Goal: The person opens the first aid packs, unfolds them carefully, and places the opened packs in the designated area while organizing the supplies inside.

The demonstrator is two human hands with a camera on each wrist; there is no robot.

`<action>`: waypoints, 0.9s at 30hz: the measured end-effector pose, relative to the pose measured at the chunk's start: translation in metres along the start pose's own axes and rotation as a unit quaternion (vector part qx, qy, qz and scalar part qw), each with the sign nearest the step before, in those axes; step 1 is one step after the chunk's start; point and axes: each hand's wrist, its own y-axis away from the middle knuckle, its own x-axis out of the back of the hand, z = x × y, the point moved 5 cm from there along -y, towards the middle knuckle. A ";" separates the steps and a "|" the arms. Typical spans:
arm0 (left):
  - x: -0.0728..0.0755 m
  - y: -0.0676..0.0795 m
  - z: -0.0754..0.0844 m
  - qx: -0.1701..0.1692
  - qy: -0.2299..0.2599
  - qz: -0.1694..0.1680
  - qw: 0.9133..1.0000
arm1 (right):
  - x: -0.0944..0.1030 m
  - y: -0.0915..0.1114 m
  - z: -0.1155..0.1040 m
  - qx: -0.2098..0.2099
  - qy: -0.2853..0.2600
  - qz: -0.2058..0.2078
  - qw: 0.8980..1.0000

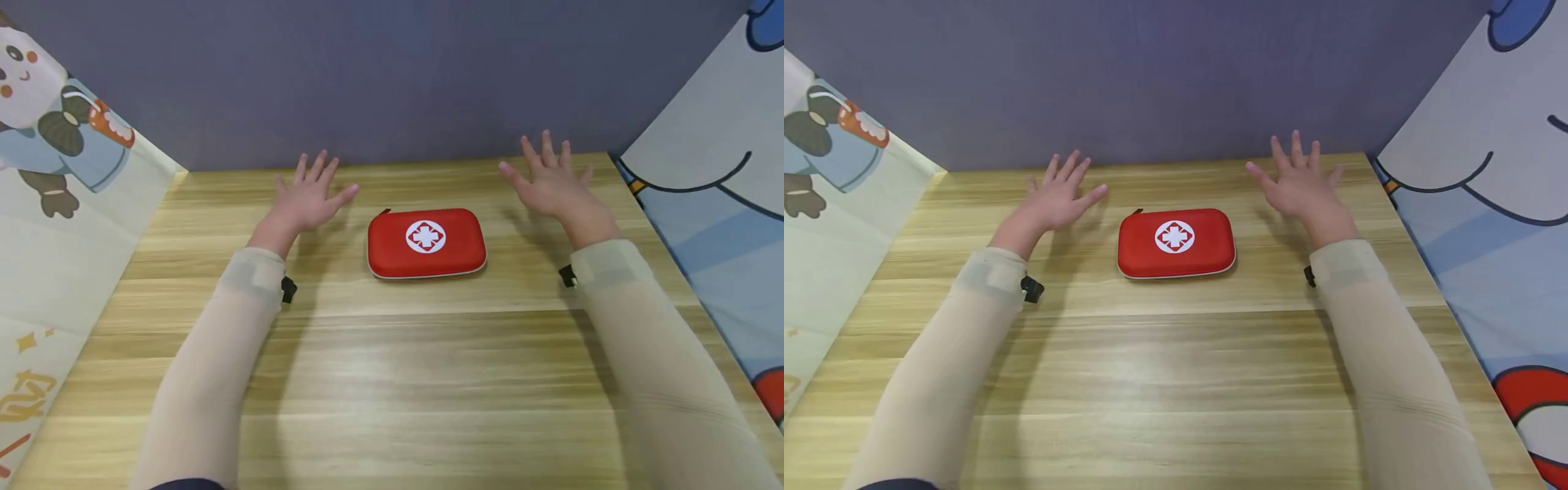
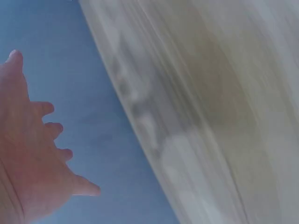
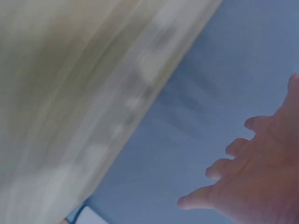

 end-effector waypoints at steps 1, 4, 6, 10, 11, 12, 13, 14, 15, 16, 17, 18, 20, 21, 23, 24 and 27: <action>0.001 0.000 0.004 -0.007 0.001 0.003 1.000 | 0.000 0.000 -0.005 0.004 0.000 -0.001 1.000; 0.003 -0.001 0.019 -0.047 0.013 0.017 0.999 | 0.000 -0.001 -0.025 0.023 0.015 -0.005 1.000; 0.004 -0.004 0.032 -0.094 0.033 0.026 0.995 | -0.003 -0.001 -0.040 0.042 0.029 -0.009 0.999; -0.002 -0.008 0.054 -0.195 0.075 0.018 0.978 | -0.019 0.005 -0.074 0.094 0.060 -0.023 0.993; -0.005 -0.009 0.058 -0.211 0.083 0.010 0.974 | -0.024 0.008 -0.083 0.113 0.067 -0.030 0.991; -0.008 -0.009 0.060 -0.223 0.087 0.003 0.971 | -0.030 0.011 -0.092 0.133 0.075 -0.038 0.988; -0.010 -0.010 0.063 -0.233 0.092 -0.003 0.968 | -0.036 0.015 -0.101 0.155 0.081 -0.044 0.984; -0.013 -0.011 0.064 -0.241 0.093 -0.006 0.966 | -0.042 0.019 -0.109 0.176 0.085 -0.052 0.979; -0.015 -0.012 0.065 -0.243 0.095 -0.011 0.965 | -0.047 0.024 -0.117 0.196 0.089 -0.059 0.975; -0.017 -0.012 0.066 -0.244 0.096 -0.014 0.965 | -0.053 0.029 -0.124 0.215 0.093 -0.067 0.970; -0.019 -0.013 0.066 -0.246 0.095 -0.013 0.965 | -0.057 0.034 -0.130 0.233 0.096 -0.073 0.965; -0.021 -0.014 0.066 -0.247 0.098 -0.012 0.964 | -0.062 0.038 -0.136 0.247 0.098 -0.077 0.961; -0.024 -0.016 0.065 -0.243 0.100 -0.014 0.965 | -0.070 0.045 -0.142 0.263 0.102 -0.085 0.956; -0.026 -0.016 0.065 -0.239 0.104 -0.016 0.965 | -0.073 0.047 -0.144 0.269 0.108 -0.088 0.953; -0.028 -0.017 0.064 -0.234 0.104 -0.017 0.966 | -0.078 0.050 -0.146 0.276 0.118 -0.088 0.950; -0.029 -0.018 0.063 -0.230 0.105 -0.020 0.967 | -0.081 0.051 -0.146 0.277 0.122 -0.088 0.949; -0.030 -0.020 0.062 -0.226 0.105 -0.017 0.968 | -0.083 0.052 -0.146 0.279 0.127 -0.087 0.948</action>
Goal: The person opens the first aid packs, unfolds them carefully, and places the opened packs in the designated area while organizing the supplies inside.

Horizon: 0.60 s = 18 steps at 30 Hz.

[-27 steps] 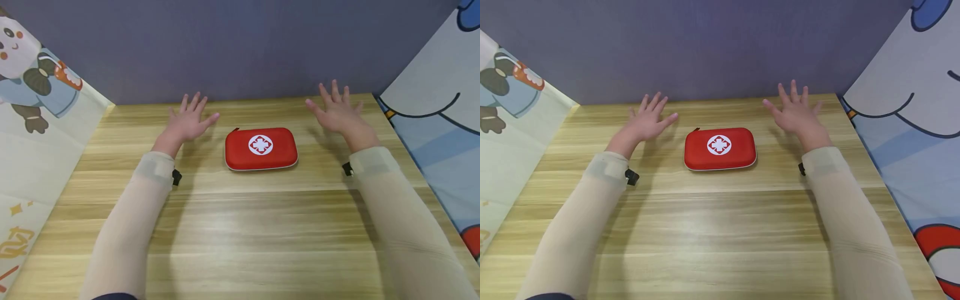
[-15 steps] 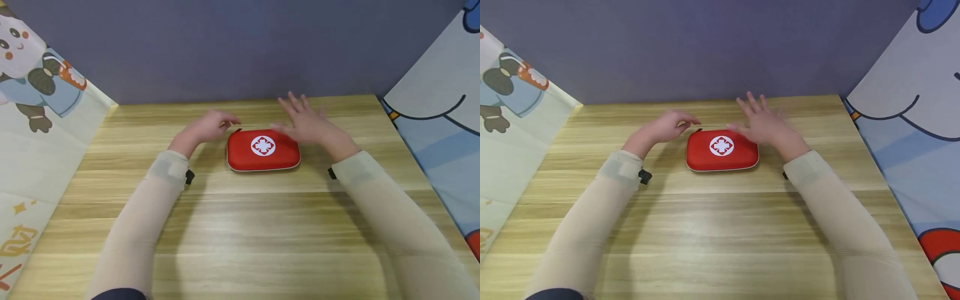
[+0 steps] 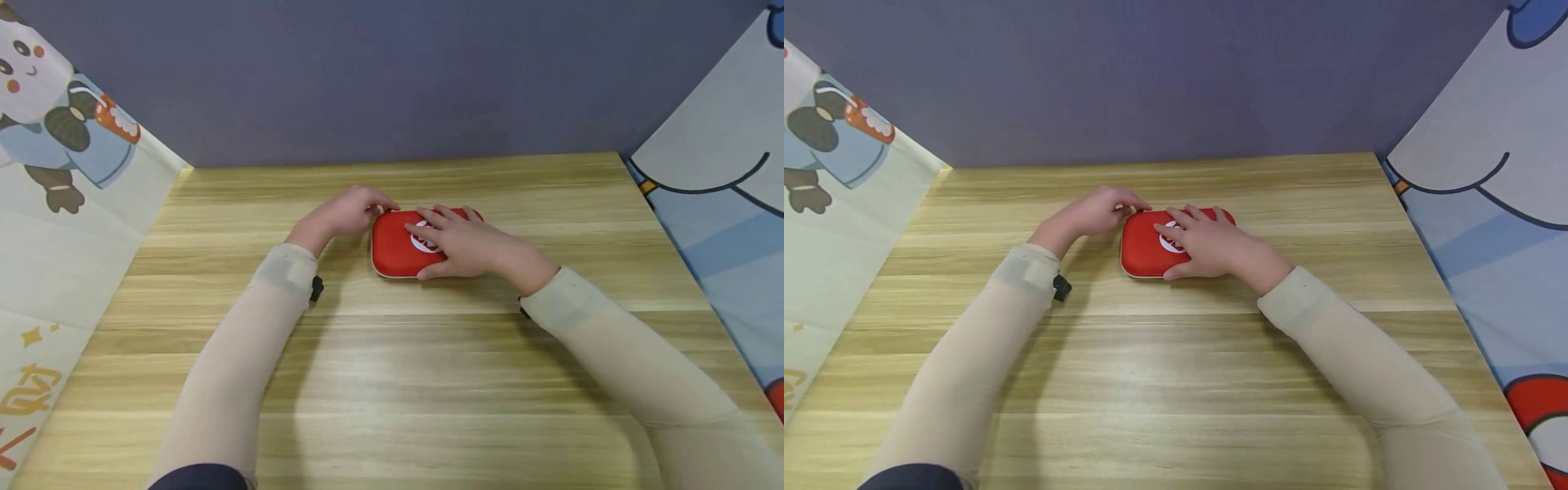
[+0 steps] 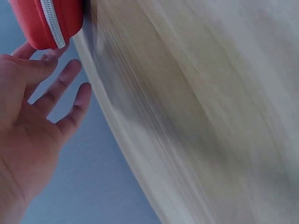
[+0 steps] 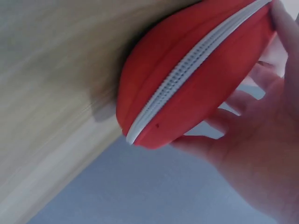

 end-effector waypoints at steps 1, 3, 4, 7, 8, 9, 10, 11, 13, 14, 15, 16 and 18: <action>0.000 -0.001 0.000 0.000 -0.002 0.003 1.000 | 0.000 0.000 0.000 0.000 -0.001 0.000 1.000; 0.002 -0.002 0.000 -0.001 -0.005 0.013 1.000 | 0.000 0.001 0.001 0.001 -0.004 -0.001 1.000; 0.003 -0.002 0.000 -0.001 -0.008 0.019 1.000 | 0.000 0.001 0.001 0.001 -0.005 -0.002 1.000; 0.005 -0.002 -0.001 0.008 -0.021 0.036 0.999 | -0.001 0.000 0.001 0.002 -0.005 -0.003 1.000; 0.006 -0.002 -0.001 0.011 -0.025 0.040 0.999 | -0.001 0.000 0.001 0.001 -0.005 -0.003 1.000; 0.007 -0.002 -0.001 0.015 -0.028 0.043 0.999 | -0.001 0.000 0.001 0.001 -0.004 -0.003 1.000; 0.007 -0.002 -0.001 0.019 -0.032 0.045 0.998 | -0.002 0.001 0.001 -0.001 -0.004 -0.002 1.000; 0.007 -0.001 -0.002 0.022 -0.036 0.047 0.998 | -0.002 0.001 0.000 -0.002 -0.005 -0.002 1.000; 0.007 0.000 -0.003 0.023 -0.041 0.046 0.998 | -0.002 0.001 0.000 -0.002 -0.002 0.000 1.000; 0.007 0.000 -0.004 0.020 -0.047 0.044 0.998 | -0.002 0.001 0.000 -0.003 -0.002 0.003 1.000; 0.006 0.000 -0.004 0.015 -0.055 0.040 0.998 | -0.002 0.001 0.001 -0.004 0.001 0.006 1.000; 0.005 0.000 -0.004 0.010 -0.063 0.036 0.997 | -0.002 0.001 0.001 -0.005 0.002 0.010 1.000; 0.003 0.000 -0.003 -0.003 -0.079 0.030 0.996 | -0.002 0.001 0.003 -0.009 0.005 0.017 1.000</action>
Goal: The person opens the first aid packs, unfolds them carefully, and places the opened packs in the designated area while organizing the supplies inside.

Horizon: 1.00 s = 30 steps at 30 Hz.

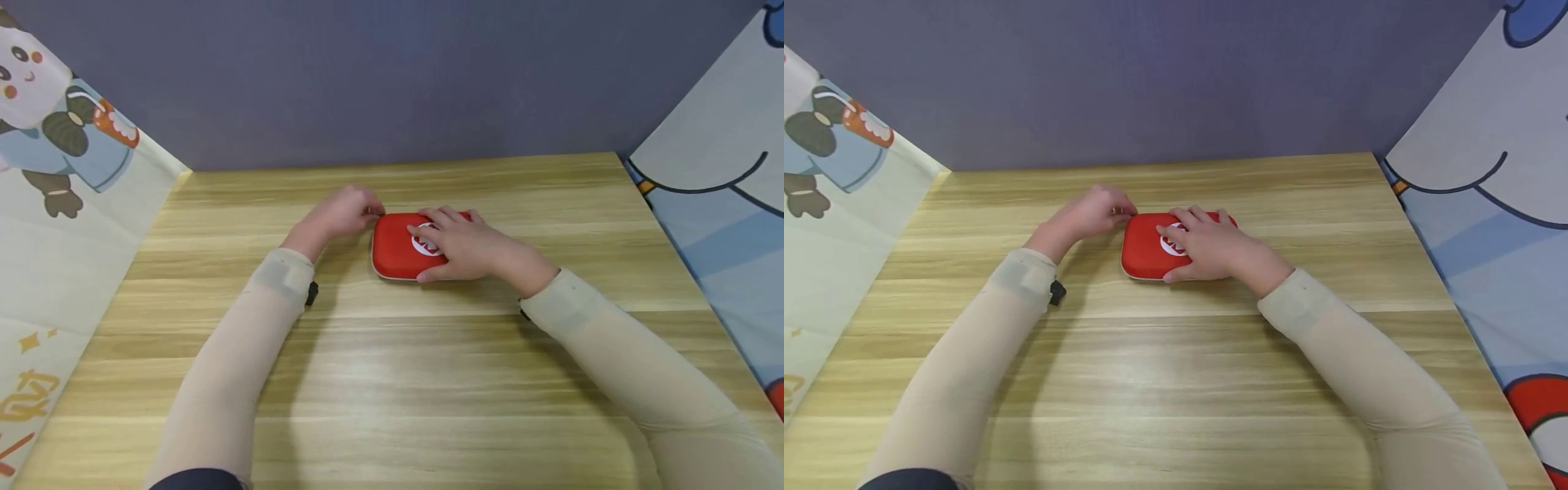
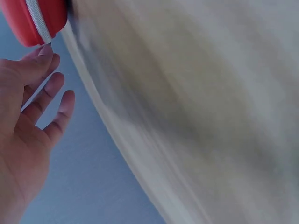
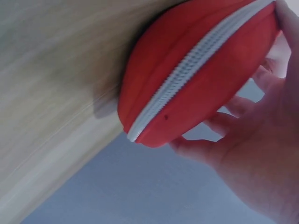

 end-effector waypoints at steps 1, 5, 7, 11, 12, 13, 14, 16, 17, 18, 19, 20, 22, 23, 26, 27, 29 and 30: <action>-0.001 0.000 0.001 -0.004 -0.008 -0.002 1.000 | 0.000 0.000 0.001 -0.003 0.000 0.002 1.000; -0.005 0.002 0.000 0.008 -0.024 -0.005 1.000 | -0.003 0.002 0.005 -0.018 -0.003 0.005 1.000; -0.007 0.004 -0.002 0.025 -0.028 -0.006 0.999 | -0.004 0.003 0.006 -0.027 -0.009 0.003 1.000; -0.008 0.008 -0.005 0.050 -0.021 -0.006 0.999 | -0.007 0.003 0.008 -0.042 -0.021 0.009 0.999; -0.008 0.009 -0.006 0.054 -0.016 -0.005 0.998 | -0.007 0.003 0.009 -0.044 -0.022 0.012 0.999; -0.008 0.010 -0.006 0.057 -0.011 -0.004 0.998 | -0.007 0.003 0.009 -0.045 -0.023 0.015 0.999; -0.008 0.011 -0.007 0.059 -0.007 -0.004 0.998 | -0.007 0.003 0.010 -0.045 -0.025 0.017 0.999; -0.007 0.013 -0.008 0.066 0.002 -0.005 0.998 | -0.006 0.003 0.010 -0.042 -0.029 0.016 0.999; -0.007 0.015 -0.008 0.067 0.004 -0.008 0.998 | -0.006 0.004 0.009 -0.040 -0.031 0.014 0.999; -0.007 0.016 -0.009 0.069 0.006 -0.011 0.998 | -0.006 0.004 0.009 -0.039 -0.034 0.012 0.999; -0.007 0.017 -0.009 0.068 0.006 -0.013 0.998 | -0.006 0.004 0.009 -0.038 -0.038 0.009 0.999; -0.007 0.018 -0.009 0.068 0.006 -0.016 0.998 | -0.006 0.005 0.009 -0.036 -0.040 0.008 0.999; -0.006 0.021 -0.010 0.068 0.007 -0.022 0.997 | -0.006 0.005 0.009 -0.037 -0.043 0.003 0.998; -0.006 0.022 -0.010 0.067 0.006 -0.026 0.997 | -0.006 0.005 0.010 -0.039 -0.043 0.002 0.998; -0.007 0.025 -0.012 0.064 0.005 -0.037 0.997 | -0.007 0.005 0.011 -0.043 -0.045 -0.002 0.998; -0.007 0.027 -0.013 0.064 0.006 -0.041 0.997 | -0.007 0.005 0.011 -0.045 -0.046 -0.004 0.998; -0.007 0.030 -0.013 0.063 0.008 -0.047 0.997 | -0.007 0.005 0.011 -0.046 -0.049 -0.005 0.998; -0.007 0.032 -0.013 0.061 0.009 -0.049 0.997 | -0.007 0.006 0.011 -0.046 -0.050 -0.004 0.998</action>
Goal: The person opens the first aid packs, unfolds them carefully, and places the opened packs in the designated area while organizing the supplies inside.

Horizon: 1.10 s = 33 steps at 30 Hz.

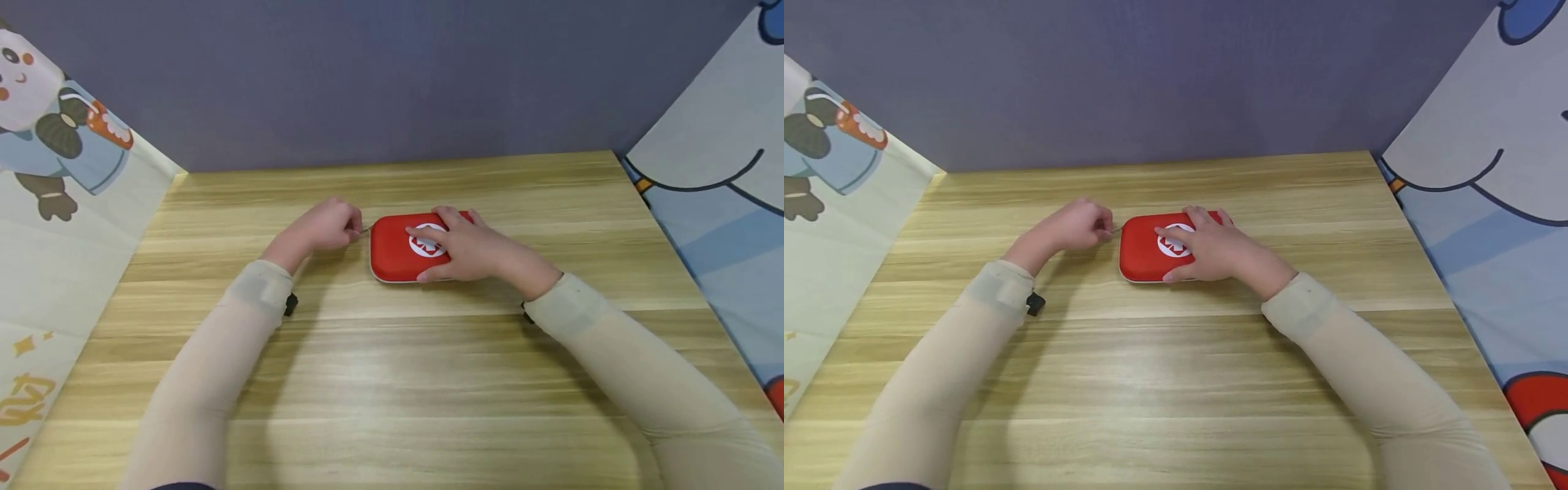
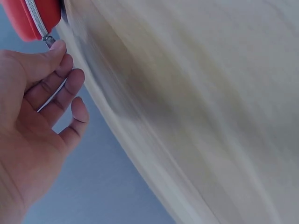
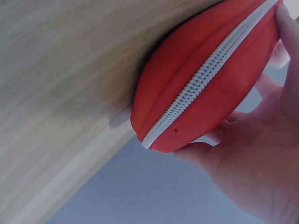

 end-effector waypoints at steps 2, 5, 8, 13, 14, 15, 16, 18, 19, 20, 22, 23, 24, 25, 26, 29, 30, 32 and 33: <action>0.000 0.005 0.001 -0.002 0.001 -0.003 1.000 | 0.000 0.000 0.000 -0.004 -0.001 0.003 1.000; -0.003 0.011 0.003 -0.009 0.001 0.000 1.000 | 0.001 0.000 0.000 -0.014 -0.005 0.012 1.000; -0.007 0.018 0.007 -0.016 -0.001 0.001 1.000 | 0.001 -0.002 0.000 -0.036 -0.004 0.022 0.999; -0.009 0.025 0.013 -0.019 -0.012 0.002 1.000 | -0.002 -0.008 0.000 -0.075 0.018 0.051 0.996; -0.009 0.027 0.015 -0.021 -0.013 0.003 1.000 | -0.003 -0.009 0.000 -0.082 0.021 0.056 0.995; -0.009 0.028 0.017 -0.022 -0.017 0.004 1.000 | -0.003 -0.009 -0.001 -0.090 0.022 0.059 0.994; -0.008 0.029 0.019 -0.024 -0.020 0.005 1.000 | -0.004 -0.009 -0.002 -0.097 0.025 0.061 0.993; -0.008 0.030 0.021 -0.029 -0.025 0.007 0.999 | -0.005 -0.010 -0.004 -0.110 0.029 0.064 0.991; -0.007 0.030 0.022 -0.030 -0.027 0.008 0.999 | -0.005 -0.010 -0.005 -0.116 0.032 0.065 0.991; -0.007 0.031 0.023 -0.029 -0.028 0.009 0.999 | -0.006 -0.010 -0.006 -0.122 0.035 0.067 0.990; -0.007 0.031 0.023 -0.027 -0.030 0.012 0.999 | -0.007 -0.009 -0.009 -0.134 0.042 0.071 0.988; -0.007 0.031 0.023 -0.025 -0.029 0.013 0.999 | -0.007 -0.009 -0.010 -0.140 0.045 0.073 0.986; -0.008 0.031 0.023 -0.026 -0.028 0.013 0.999 | -0.008 -0.009 -0.011 -0.147 0.047 0.076 0.985; -0.008 0.031 0.024 -0.026 -0.027 0.011 0.999 | -0.008 -0.009 -0.012 -0.155 0.050 0.079 0.984; -0.009 0.031 0.025 -0.029 -0.027 0.011 0.999 | -0.009 -0.009 -0.013 -0.162 0.052 0.081 0.982; -0.013 0.029 0.028 -0.037 -0.016 0.008 0.999 | -0.011 -0.010 -0.015 -0.188 0.059 0.089 0.976; -0.014 0.028 0.030 -0.040 -0.012 0.006 0.999 | -0.011 -0.010 -0.016 -0.195 0.060 0.091 0.975; -0.017 0.027 0.033 -0.040 -0.006 0.006 0.999 | -0.012 -0.011 -0.018 -0.205 0.059 0.096 0.972; -0.018 0.026 0.034 -0.038 -0.003 0.006 0.999 | -0.012 -0.011 -0.019 -0.209 0.057 0.097 0.971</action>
